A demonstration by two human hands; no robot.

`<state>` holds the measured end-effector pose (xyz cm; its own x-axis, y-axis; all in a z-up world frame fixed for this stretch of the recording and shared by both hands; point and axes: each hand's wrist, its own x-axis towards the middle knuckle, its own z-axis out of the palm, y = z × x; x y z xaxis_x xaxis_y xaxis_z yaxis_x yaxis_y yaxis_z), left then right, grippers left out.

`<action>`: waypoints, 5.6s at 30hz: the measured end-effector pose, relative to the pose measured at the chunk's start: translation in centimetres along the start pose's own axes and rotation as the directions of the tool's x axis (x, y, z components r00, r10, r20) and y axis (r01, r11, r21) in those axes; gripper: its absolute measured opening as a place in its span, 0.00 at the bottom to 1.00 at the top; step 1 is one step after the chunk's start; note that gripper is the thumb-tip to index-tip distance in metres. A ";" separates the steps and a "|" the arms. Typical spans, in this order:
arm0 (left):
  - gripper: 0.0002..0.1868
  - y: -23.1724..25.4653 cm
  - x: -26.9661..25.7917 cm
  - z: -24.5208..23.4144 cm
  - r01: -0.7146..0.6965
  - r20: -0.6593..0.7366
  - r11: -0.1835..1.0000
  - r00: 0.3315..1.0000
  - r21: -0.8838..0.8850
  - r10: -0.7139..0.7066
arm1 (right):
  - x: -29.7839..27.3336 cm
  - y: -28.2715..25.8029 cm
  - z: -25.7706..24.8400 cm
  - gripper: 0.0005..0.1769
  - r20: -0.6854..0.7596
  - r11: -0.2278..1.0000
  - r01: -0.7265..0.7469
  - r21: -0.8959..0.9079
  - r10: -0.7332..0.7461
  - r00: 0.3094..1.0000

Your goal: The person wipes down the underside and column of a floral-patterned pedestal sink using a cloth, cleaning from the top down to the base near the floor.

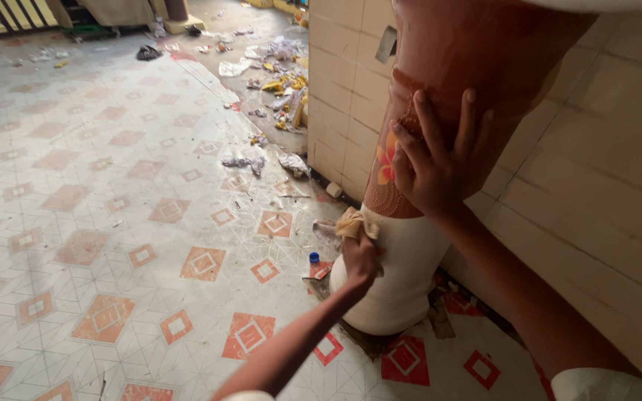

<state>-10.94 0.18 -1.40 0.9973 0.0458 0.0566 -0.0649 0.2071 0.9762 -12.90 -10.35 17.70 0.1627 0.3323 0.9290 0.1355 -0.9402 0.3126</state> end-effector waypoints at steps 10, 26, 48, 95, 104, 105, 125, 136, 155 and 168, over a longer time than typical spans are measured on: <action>0.12 0.2 -1.6 -0.1 -0.540 0.053 0.834 0.841 0.112 0.538 | -0.7 0.6 0.2 0.17 0.009 0.999 0.028 0.039 -0.029 1.000; 0.17 -13.5 3.5 -5.6 -0.320 0.152 0.945 0.940 0.073 0.306 | -1.2 1.4 0.4 0.15 0.035 0.994 0.061 0.095 -0.065 0.997; 0.15 -18.4 -12.7 -7.0 -0.240 0.284 0.929 0.946 0.280 0.159 | -0.2 0.4 -1.3 0.17 -0.021 0.992 0.120 0.029 -0.119 0.993; 0.29 25.6 -5.7 4.3 -0.644 0.078 0.735 0.761 0.211 0.644 | 8.7 3.3 -12.1 0.15 -0.146 0.830 -0.018 0.558 0.120 0.982; 0.29 33.2 -8.9 3.0 -0.824 -0.209 0.358 0.294 0.439 0.933 | 6.6 9.9 -12.2 0.15 -0.205 0.431 -0.197 0.881 0.722 0.660; 0.29 35.2 -9.2 2.5 -0.834 -0.195 0.278 0.208 0.476 0.959 | 6.7 10.3 -12.9 0.17 -0.344 0.641 -0.236 0.730 0.644 0.683; 0.23 49.9 -9.5 6.2 -0.880 0.117 -0.066 -0.011 0.471 0.993 | 12.3 16.3 -13.9 0.31 -0.303 0.374 -0.269 0.888 0.914 0.270; 0.24 44.7 -7.8 3.8 -0.851 -0.034 -0.050 -0.079 0.523 0.996 | 17.6 -2.3 -14.9 0.29 0.168 0.023 -0.304 0.952 0.793 0.586; 0.46 38.3 -4.1 7.3 -0.229 -0.212 0.856 0.967 -0.463 0.145 | 17.3 4.0 -12.5 0.31 0.837 -0.877 -0.074 0.476 0.425 0.345; 0.46 36.0 0.0 10.5 -0.059 -0.023 0.567 0.997 -0.822 0.070 | 18.3 -0.3 -17.5 0.39 0.697 -0.761 -0.068 0.645 0.549 0.461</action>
<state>-12.90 -2.65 35.98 0.9893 0.0830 0.1195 -0.1227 0.9177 0.3780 -27.05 -5.32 38.06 0.8305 -0.3109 0.4621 0.5161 0.7416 -0.4286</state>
